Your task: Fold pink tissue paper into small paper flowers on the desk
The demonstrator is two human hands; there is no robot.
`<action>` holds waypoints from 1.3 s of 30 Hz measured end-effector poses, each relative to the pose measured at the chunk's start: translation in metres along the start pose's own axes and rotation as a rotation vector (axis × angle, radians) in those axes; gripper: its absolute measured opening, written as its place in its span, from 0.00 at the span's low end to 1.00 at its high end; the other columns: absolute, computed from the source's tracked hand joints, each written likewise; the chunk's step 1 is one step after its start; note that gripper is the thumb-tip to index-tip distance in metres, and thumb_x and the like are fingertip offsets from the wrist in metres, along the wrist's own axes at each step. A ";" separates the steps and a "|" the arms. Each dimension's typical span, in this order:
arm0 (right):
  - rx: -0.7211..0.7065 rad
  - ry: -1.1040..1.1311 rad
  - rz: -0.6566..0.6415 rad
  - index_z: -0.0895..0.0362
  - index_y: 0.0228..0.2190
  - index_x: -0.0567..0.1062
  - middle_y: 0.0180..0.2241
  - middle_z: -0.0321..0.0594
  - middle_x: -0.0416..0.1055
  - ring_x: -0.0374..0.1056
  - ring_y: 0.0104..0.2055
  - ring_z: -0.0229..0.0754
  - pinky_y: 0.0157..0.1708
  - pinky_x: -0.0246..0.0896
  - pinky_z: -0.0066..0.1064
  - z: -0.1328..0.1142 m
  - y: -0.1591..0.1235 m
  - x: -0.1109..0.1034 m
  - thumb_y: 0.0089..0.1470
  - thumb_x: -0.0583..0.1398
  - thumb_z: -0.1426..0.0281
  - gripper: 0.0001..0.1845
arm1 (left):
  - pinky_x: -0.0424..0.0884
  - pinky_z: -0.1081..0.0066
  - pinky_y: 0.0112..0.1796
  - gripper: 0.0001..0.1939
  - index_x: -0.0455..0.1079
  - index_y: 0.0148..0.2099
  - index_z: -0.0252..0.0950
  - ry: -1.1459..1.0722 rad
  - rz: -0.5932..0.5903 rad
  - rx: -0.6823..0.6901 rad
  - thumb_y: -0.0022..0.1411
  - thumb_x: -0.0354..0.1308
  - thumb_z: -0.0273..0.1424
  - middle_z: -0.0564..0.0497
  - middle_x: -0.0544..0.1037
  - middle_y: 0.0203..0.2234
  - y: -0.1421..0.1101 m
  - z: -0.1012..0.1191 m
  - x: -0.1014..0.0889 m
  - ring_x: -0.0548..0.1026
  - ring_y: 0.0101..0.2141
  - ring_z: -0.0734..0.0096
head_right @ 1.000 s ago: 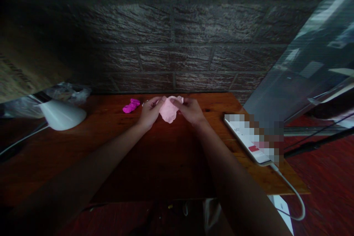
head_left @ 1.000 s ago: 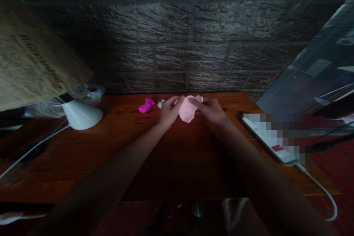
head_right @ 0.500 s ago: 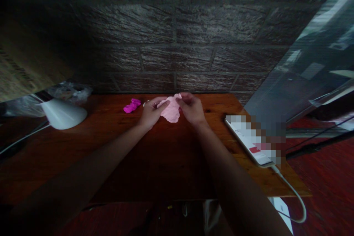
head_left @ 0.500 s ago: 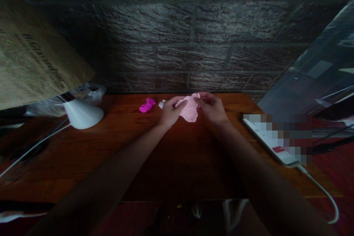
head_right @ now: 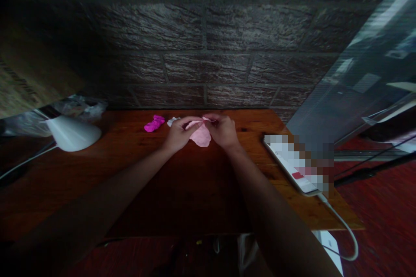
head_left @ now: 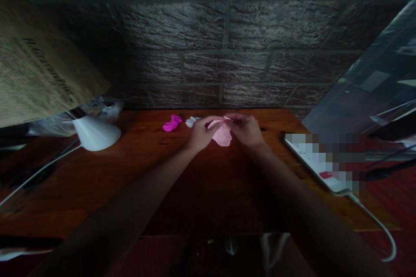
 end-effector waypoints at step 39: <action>0.109 0.379 0.034 0.56 0.46 0.72 0.41 0.48 0.81 0.78 0.40 0.48 0.34 0.75 0.37 0.006 0.002 0.007 0.41 0.72 0.51 0.35 | 0.76 0.69 0.36 0.12 0.75 0.42 0.35 -0.202 0.160 -0.168 0.57 0.68 0.35 0.48 0.82 0.35 0.000 -0.034 -0.007 0.79 0.34 0.69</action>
Point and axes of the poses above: each hand's wrist, its own y-axis towards the middle knuckle, its own x-axis out of the palm, z = x × y, the point moved 8 cm from there along y, towards the middle knuckle
